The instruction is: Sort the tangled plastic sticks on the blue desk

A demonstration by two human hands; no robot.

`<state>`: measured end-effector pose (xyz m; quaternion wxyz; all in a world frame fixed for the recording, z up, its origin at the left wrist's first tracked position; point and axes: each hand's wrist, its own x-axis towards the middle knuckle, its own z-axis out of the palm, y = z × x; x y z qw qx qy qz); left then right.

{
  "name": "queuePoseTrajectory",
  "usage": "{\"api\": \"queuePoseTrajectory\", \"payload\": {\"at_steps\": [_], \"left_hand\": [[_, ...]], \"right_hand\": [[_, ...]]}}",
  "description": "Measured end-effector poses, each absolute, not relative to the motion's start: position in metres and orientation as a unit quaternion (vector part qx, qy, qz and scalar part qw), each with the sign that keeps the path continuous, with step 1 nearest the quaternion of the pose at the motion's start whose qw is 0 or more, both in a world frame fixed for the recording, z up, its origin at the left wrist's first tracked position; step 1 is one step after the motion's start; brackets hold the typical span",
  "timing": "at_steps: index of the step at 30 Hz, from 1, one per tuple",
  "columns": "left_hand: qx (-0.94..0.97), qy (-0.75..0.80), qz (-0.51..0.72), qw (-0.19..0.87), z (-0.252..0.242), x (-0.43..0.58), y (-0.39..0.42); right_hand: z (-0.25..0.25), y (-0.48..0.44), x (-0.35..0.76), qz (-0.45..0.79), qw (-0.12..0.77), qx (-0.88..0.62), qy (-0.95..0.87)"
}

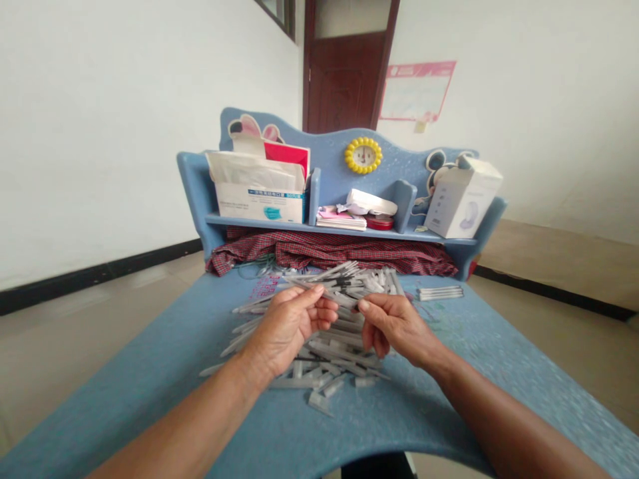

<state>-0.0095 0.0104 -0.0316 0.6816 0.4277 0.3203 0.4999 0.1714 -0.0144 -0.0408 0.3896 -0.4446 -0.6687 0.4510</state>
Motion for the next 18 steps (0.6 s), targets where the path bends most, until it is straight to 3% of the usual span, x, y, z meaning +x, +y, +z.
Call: {"api": "queuePoseTrajectory", "payload": {"at_steps": [8,12,18], "left_hand": [[0.433,0.319,0.497,0.681,-0.0322,-0.0103,0.0107],[0.434,0.316,0.497,0.682,-0.0321,-0.01,0.0108],[0.435,0.316,0.495,0.683,-0.0328,-0.01,0.0103]], "right_hand": [[-0.0456,-0.0166,0.171,0.324,0.428,-0.455,-0.71],[-0.0433,-0.0172,0.1711,0.353,0.385,-0.458,-0.719],[-0.0469,-0.0158,0.1726,0.321,0.439,-0.452,-0.707]]}}
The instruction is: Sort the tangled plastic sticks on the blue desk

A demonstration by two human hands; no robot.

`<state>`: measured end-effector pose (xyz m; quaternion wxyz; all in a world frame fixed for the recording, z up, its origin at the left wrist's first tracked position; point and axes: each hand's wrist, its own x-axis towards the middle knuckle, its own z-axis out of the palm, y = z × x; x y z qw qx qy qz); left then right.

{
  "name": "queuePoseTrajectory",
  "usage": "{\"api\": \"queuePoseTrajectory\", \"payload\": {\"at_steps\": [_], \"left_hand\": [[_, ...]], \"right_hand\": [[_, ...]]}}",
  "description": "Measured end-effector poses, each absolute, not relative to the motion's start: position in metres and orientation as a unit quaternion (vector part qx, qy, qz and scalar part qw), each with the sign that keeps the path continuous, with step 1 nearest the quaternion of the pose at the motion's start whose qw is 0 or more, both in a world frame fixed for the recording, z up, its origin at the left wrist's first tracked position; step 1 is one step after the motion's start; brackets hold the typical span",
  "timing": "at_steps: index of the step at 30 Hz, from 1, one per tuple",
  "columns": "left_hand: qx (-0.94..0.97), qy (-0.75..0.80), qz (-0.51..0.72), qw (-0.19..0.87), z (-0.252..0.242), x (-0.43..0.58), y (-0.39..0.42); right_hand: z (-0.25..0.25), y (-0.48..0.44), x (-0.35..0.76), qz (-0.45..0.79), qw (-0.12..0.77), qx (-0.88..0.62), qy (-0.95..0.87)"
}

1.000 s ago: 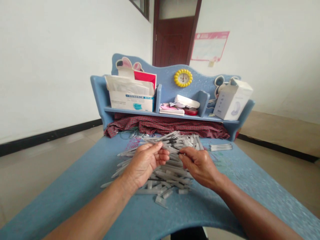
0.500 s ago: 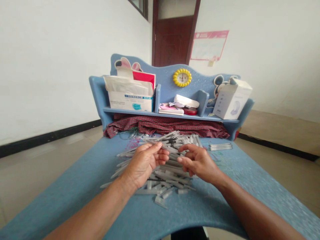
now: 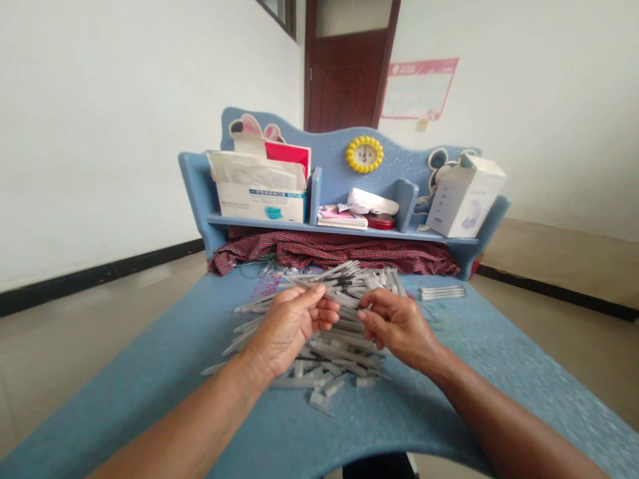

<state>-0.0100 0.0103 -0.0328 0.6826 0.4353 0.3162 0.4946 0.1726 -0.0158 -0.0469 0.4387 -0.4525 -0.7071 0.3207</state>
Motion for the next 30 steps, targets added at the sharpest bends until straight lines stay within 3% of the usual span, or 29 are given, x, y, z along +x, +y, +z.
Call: {"api": "queuePoseTrajectory", "payload": {"at_steps": [12,26,30], "left_hand": [[0.437,0.311,0.497,0.682,-0.0326,-0.0091,0.0096],[0.446,0.311,0.497,0.676,-0.0347,-0.0078,0.0092],[0.448,0.311,0.495,0.676,-0.0332,-0.0072,0.0078]], "right_hand": [[-0.0452,-0.017,0.1719,0.325,0.396,-0.462,-0.724],[-0.0449,-0.0195,0.171,0.35,0.437,-0.462,-0.687],[-0.0437,-0.0202,0.1713,0.376,0.403,-0.461,-0.696]]}}
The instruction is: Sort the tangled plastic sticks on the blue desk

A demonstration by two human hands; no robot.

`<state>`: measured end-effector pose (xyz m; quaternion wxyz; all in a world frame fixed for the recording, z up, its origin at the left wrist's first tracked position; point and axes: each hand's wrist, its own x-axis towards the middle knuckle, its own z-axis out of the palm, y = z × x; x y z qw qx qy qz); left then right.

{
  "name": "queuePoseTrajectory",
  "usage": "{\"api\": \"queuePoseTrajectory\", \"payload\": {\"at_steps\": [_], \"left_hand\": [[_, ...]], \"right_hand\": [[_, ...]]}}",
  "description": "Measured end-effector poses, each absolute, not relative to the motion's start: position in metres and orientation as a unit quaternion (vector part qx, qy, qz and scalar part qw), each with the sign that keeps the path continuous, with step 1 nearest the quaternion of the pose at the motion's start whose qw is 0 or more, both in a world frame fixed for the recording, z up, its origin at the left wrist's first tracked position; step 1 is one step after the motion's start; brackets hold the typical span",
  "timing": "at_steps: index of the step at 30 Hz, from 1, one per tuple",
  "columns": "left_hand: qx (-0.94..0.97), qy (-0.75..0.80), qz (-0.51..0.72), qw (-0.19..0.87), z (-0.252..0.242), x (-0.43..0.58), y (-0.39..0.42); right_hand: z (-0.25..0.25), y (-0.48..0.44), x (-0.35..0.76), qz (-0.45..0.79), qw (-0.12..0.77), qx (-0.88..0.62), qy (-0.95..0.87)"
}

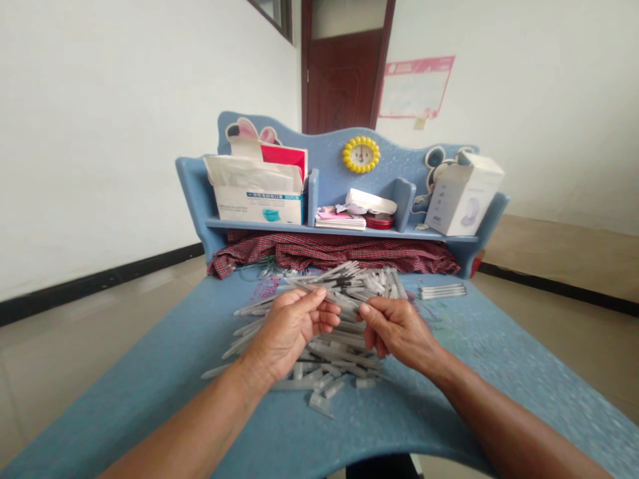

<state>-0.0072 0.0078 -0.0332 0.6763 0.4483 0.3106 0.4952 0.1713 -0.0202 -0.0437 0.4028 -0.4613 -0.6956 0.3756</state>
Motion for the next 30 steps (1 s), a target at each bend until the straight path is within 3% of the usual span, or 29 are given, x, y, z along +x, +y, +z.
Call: {"api": "queuePoseTrajectory", "payload": {"at_steps": [7,17,23,27,30], "left_hand": [[0.459,0.317,0.492,0.669,-0.032,-0.006,0.007],[0.504,0.271,0.485,0.661,-0.028,-0.007,0.003],[0.522,0.258,0.469,0.663,-0.026,-0.01,0.003],[0.51,0.262,0.482,0.662,-0.022,-0.011,0.006],[0.494,0.262,0.499,0.663,-0.017,-0.012,0.008]], "right_hand": [[-0.045,-0.02,0.171,0.38,0.408,-0.461,-0.69],[-0.041,-0.021,0.175,0.588,0.391,-0.416,-0.573],[-0.035,-0.019,0.179,0.648,0.356,-0.387,-0.552],[-0.02,-0.018,0.186,0.571,0.331,-0.433,-0.614],[-0.003,-0.018,0.199,0.365,0.331,-0.518,-0.699]]}}
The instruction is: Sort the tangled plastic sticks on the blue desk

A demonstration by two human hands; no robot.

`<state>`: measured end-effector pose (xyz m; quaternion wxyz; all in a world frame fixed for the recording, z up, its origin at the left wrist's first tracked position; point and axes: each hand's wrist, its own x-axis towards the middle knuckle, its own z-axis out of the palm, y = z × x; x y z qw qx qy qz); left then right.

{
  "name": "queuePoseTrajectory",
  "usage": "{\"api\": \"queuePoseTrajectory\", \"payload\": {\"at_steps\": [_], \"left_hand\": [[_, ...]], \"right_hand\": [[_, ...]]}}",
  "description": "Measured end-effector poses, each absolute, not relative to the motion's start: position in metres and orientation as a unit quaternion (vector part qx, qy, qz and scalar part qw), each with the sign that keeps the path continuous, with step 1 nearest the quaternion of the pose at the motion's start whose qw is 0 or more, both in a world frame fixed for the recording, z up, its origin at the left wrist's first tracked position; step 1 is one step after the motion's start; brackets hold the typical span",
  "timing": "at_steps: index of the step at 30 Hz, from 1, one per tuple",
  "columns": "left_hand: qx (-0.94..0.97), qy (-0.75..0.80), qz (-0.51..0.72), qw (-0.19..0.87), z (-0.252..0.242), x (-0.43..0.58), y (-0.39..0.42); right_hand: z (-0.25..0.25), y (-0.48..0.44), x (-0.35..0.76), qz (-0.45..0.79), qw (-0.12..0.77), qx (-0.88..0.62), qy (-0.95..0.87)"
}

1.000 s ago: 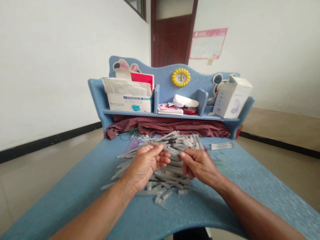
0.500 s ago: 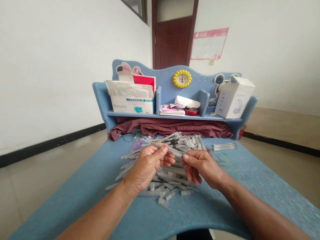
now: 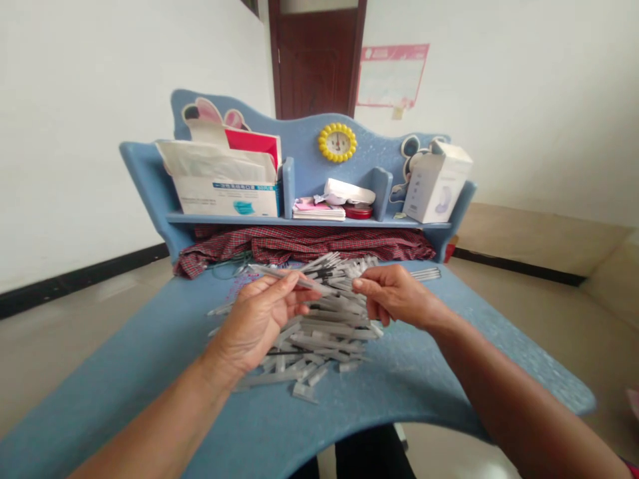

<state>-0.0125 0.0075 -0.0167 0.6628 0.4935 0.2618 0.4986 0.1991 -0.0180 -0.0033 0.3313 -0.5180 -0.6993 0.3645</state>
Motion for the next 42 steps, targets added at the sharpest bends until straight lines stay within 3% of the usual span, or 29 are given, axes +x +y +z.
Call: {"api": "queuePoseTrajectory", "payload": {"at_steps": [3,7,12,23,27,31,38,42], "left_hand": [[0.482,0.254,0.506,0.669,-0.014,-0.015,0.009],[0.469,0.247,0.511,0.676,-0.014,-0.015,0.009],[0.474,0.243,0.502,0.681,-0.016,-0.014,0.005],[0.505,0.247,0.454,0.691,-0.016,-0.011,0.002],[0.537,0.265,0.433,0.674,-0.018,-0.011,0.002],[0.58,0.277,0.384,0.663,-0.018,-0.011,-0.003],[0.675,0.241,0.152,0.681,-0.018,-0.009,-0.017],[0.696,0.219,0.091,0.678,-0.019,-0.009,-0.018]], "right_hand": [[0.007,-0.021,0.213,0.174,0.268,-0.576,-0.752],[0.001,-0.026,0.225,0.082,0.137,-0.592,-0.79],[-0.021,-0.029,0.231,0.071,0.057,-0.618,-0.781],[-0.044,-0.027,0.219,0.064,0.036,-0.628,-0.775],[-0.042,-0.03,0.227,0.081,0.054,-0.628,-0.772],[-0.033,-0.041,0.236,0.073,0.13,-0.627,-0.765],[-0.012,-0.057,0.229,0.106,0.261,-0.537,-0.795],[-0.007,-0.06,0.22,0.114,0.3,-0.482,-0.815]]}}
